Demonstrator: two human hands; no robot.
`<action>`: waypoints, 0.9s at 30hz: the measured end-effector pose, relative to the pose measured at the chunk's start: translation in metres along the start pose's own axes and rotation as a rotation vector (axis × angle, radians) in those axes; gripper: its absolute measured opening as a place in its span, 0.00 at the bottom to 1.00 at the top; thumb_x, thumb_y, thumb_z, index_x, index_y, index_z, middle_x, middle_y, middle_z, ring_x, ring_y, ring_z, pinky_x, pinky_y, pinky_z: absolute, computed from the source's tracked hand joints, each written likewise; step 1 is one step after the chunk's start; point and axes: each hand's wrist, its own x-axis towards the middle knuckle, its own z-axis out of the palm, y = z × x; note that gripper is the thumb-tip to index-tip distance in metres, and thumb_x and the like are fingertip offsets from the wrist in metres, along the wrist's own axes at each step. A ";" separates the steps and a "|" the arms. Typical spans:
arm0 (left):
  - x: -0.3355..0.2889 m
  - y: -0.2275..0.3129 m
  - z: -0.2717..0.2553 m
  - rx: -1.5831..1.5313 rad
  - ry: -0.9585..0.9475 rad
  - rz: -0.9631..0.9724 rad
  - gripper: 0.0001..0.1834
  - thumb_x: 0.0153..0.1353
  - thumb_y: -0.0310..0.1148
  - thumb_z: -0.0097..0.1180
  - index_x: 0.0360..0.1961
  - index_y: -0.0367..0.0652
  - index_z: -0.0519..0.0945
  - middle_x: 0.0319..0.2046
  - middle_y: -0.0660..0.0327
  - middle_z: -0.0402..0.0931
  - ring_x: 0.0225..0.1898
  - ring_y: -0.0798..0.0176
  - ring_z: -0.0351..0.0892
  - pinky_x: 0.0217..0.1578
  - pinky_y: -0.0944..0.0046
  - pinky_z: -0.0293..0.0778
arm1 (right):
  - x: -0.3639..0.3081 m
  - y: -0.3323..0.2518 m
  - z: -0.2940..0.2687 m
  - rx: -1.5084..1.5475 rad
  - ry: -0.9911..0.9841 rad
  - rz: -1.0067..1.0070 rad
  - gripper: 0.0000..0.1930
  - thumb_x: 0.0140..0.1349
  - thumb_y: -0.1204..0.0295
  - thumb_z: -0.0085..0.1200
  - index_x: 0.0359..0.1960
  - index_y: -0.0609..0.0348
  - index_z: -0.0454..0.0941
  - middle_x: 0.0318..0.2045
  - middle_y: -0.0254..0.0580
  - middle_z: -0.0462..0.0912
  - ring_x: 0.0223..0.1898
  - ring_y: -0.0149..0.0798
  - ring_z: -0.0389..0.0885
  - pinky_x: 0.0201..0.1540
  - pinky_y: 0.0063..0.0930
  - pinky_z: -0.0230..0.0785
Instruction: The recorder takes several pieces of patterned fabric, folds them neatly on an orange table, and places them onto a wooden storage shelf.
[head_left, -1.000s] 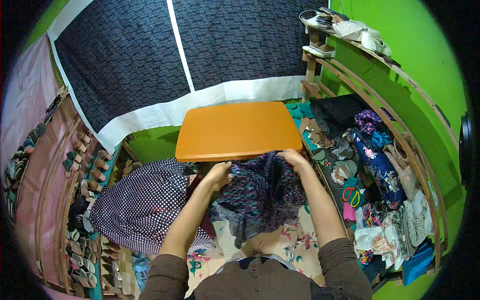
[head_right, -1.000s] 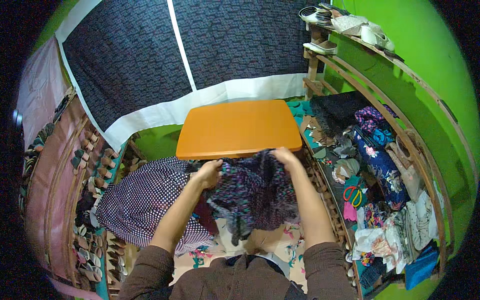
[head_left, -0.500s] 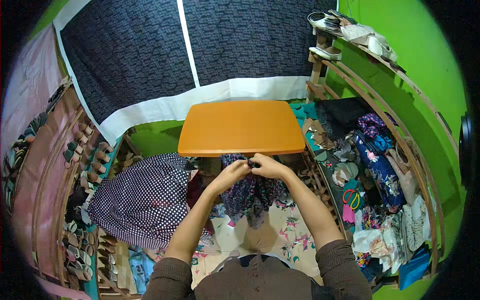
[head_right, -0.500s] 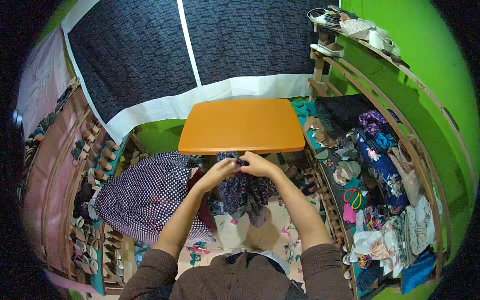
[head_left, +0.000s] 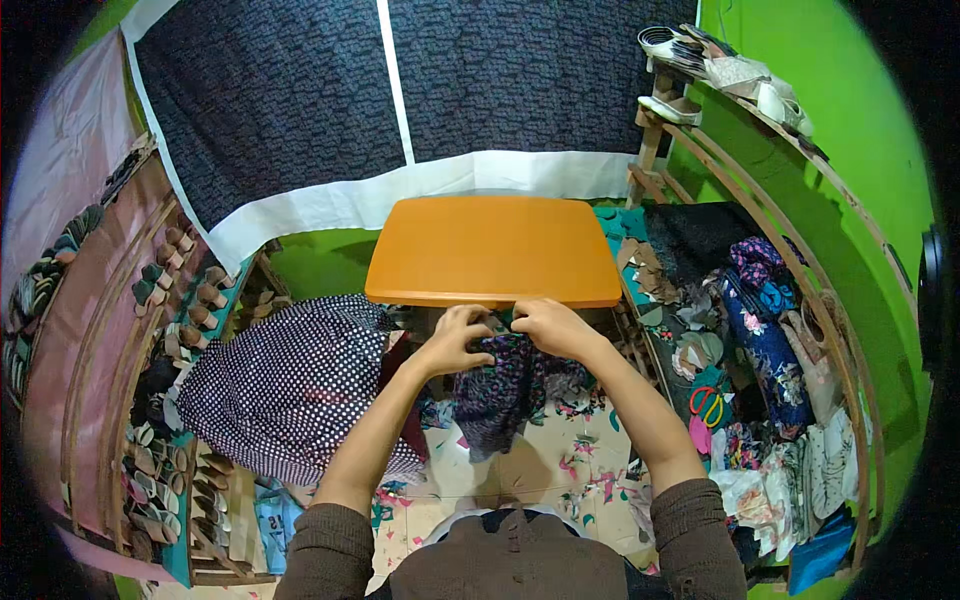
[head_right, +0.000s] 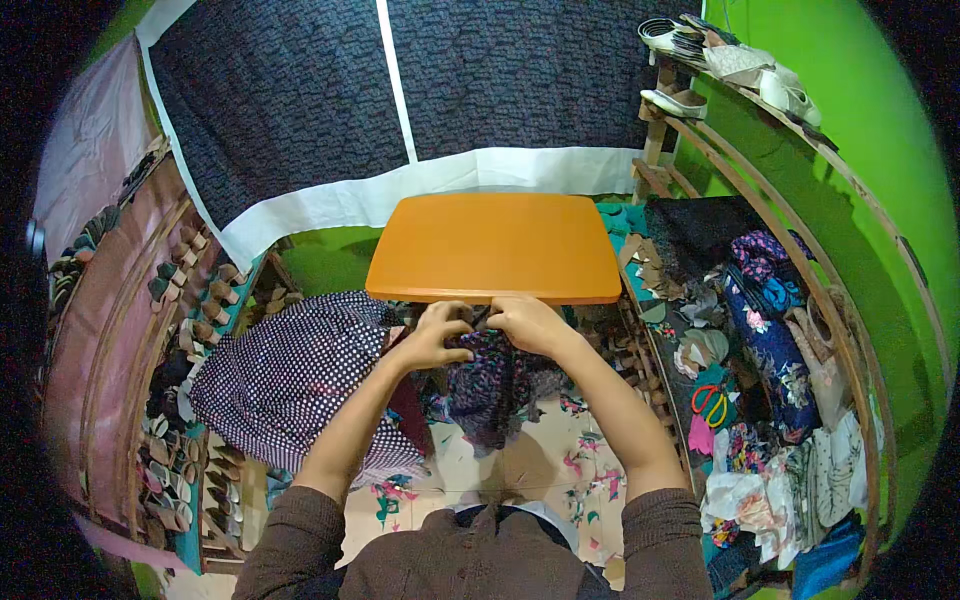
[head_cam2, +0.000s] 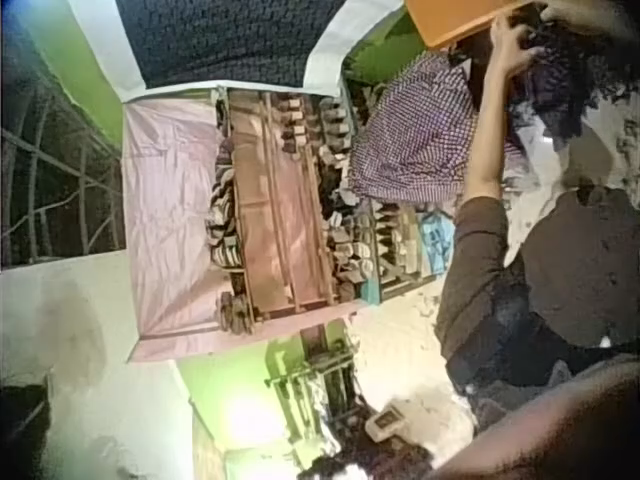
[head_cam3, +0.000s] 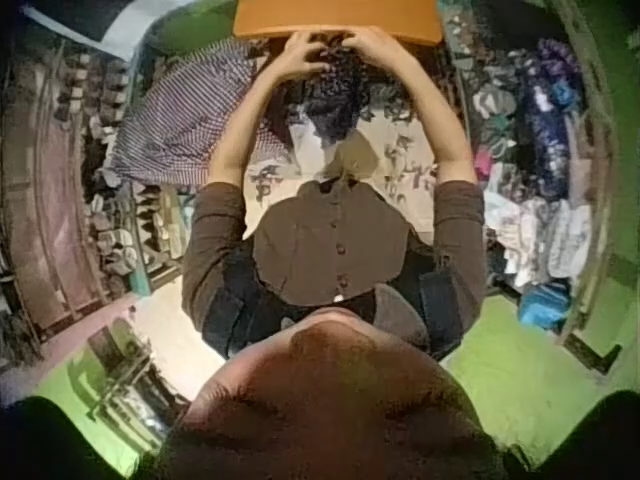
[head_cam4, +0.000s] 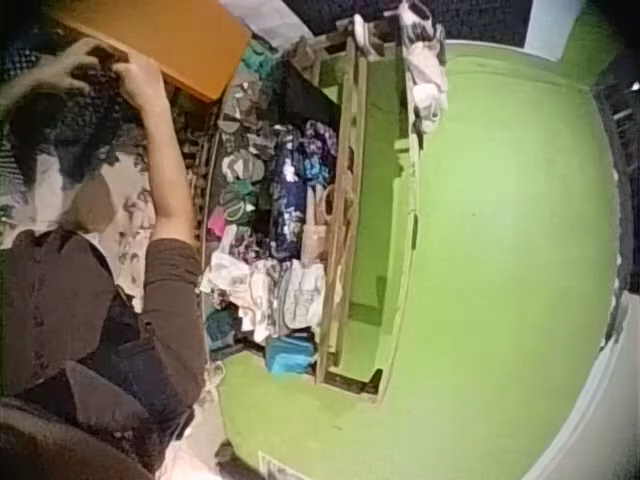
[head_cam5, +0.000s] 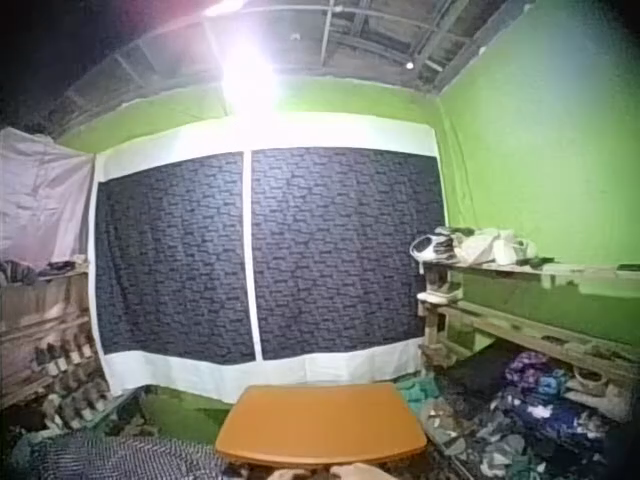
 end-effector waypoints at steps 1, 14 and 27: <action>-0.003 -0.002 0.007 0.008 -0.013 0.013 0.20 0.42 0.46 0.65 0.30 0.40 0.79 0.52 0.54 0.64 0.56 0.49 0.57 0.56 0.53 0.53 | 0.000 0.003 0.002 0.001 0.050 -0.006 0.07 0.44 0.80 0.49 0.27 0.58 0.77 0.33 0.43 0.76 0.39 0.47 0.75 0.41 0.39 0.67; -0.051 0.028 0.112 -0.388 -0.192 0.059 0.21 0.49 0.43 0.62 0.38 0.39 0.76 0.60 0.42 0.49 0.57 0.37 0.57 0.56 0.51 0.57 | -0.050 0.041 -0.026 0.103 0.156 0.278 0.07 0.47 0.82 0.47 0.29 0.60 0.73 0.32 0.46 0.73 0.38 0.51 0.73 0.38 0.41 0.66; 0.021 0.035 0.019 0.191 0.435 -0.183 0.09 0.44 0.29 0.50 0.28 0.37 0.75 0.27 0.51 0.74 0.33 0.47 0.74 0.36 0.53 0.70 | -0.108 0.071 -0.016 -0.081 0.490 0.404 0.15 0.47 0.84 0.45 0.39 0.60 0.71 0.34 0.49 0.74 0.39 0.53 0.72 0.41 0.42 0.64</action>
